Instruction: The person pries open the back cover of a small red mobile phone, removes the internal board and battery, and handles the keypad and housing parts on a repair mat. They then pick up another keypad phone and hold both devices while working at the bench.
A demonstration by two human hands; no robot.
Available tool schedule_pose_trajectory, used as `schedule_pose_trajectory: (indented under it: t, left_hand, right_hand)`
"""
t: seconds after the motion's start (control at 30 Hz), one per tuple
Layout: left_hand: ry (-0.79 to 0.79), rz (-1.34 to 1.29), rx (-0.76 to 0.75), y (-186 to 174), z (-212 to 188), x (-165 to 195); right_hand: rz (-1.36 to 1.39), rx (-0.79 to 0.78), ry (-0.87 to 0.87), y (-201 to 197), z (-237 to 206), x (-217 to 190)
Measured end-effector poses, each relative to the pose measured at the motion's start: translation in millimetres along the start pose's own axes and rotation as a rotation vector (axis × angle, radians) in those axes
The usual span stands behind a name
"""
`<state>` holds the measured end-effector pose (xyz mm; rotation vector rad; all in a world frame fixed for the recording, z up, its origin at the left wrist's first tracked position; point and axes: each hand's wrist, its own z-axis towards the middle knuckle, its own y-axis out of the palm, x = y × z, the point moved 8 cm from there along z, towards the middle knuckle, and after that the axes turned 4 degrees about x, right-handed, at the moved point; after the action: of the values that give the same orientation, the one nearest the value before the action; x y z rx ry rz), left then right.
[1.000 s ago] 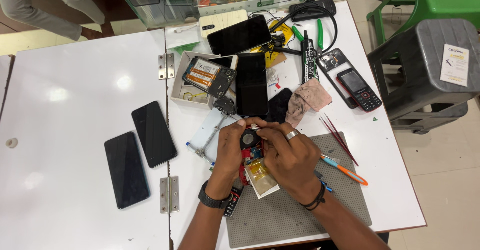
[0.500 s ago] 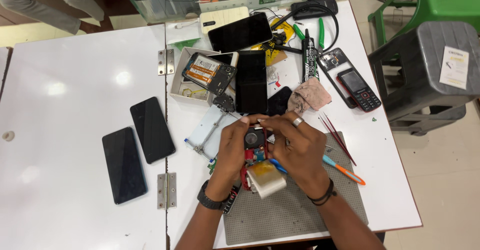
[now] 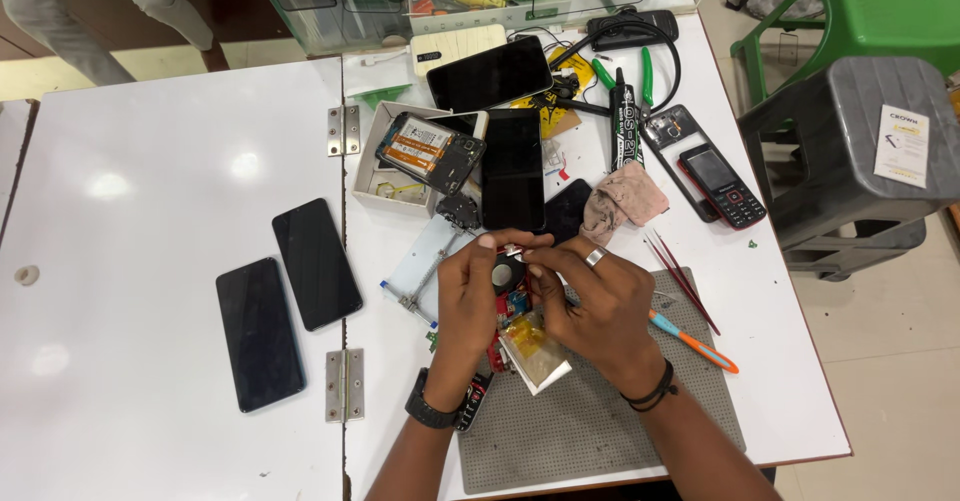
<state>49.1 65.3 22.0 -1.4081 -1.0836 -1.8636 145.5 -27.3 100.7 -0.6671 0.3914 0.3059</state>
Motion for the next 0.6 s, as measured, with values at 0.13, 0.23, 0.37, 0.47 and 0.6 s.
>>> schedule_pose_trajectory:
  t: [0.13, 0.23, 0.37, 0.47, 0.6]
  left_hand:
    - [-0.027, 0.229, 0.044, 4, -3, 8]
    - [-0.069, 0.475, 0.073, 6, -4, 11]
    - [-0.059, 0.305, 0.059, 5, -4, 7]
    - [-0.035, 0.154, 0.018, 2, 1, -5]
    - [-0.089, 0.004, -0.008, -4, 3, -25]
  right_hand:
    - [-0.05, -0.014, 0.044, 3, -4, 6]
    - [-0.066, 0.004, 0.071, 7, -8, 10]
    - [-0.069, 0.068, 0.052, 9, -15, 6]
    - [-0.068, 0.079, 0.055, 11, -19, 5]
    - [-0.065, 0.063, 0.057, 11, -19, 4]
